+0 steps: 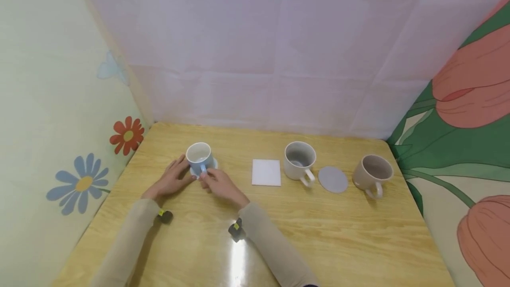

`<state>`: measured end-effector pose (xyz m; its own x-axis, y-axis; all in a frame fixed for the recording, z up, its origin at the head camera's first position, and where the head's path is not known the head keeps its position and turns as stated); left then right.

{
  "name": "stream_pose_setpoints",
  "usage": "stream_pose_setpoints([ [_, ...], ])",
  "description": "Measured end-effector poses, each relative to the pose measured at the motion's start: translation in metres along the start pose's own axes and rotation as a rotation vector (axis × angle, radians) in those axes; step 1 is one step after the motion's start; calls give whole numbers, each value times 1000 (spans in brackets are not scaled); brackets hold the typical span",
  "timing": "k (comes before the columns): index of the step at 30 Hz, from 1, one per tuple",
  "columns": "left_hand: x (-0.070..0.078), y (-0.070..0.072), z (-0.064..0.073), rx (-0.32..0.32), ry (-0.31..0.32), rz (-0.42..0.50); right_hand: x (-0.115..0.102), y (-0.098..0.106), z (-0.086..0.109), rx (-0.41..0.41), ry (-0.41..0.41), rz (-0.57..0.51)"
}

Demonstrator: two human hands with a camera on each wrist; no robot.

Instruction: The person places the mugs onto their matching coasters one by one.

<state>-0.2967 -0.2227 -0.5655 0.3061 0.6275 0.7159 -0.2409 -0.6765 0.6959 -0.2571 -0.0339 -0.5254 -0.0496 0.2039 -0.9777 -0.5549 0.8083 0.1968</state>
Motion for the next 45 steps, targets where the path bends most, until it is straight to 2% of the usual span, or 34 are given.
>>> stream_pose_setpoints([
  [5,5,4,0,21,-28,17,-8,3,5,20,23,48],
  [9,13,10,2,68,-56,33,-12,7,9,44,43,67],
  [13,18,15,5,109,-15,46,-13,10,13,56,46,66],
  [16,19,17,8,104,33,38,-14,12,16,52,45,78],
  [20,19,18,12,96,56,23,-15,15,20,48,47,103],
  [32,21,29,26,135,73,42,-20,24,35,49,61,166],
  [38,30,35,30,150,79,30,-23,28,46,56,69,177],
  [45,41,41,33,159,83,32,-29,34,61,26,82,130],
])
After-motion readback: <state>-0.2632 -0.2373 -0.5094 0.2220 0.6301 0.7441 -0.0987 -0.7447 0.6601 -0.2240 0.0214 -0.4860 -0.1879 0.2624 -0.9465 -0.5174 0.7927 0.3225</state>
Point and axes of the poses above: each hand's wrist, its own z-axis away from the middle knuckle, its own y-axis out of the back of the hand, x = y × z, the point moved 7 cm from there along -z, towards the middle knuckle, and after that the axes turned 5 degrees about z, right-handed, at the moved point
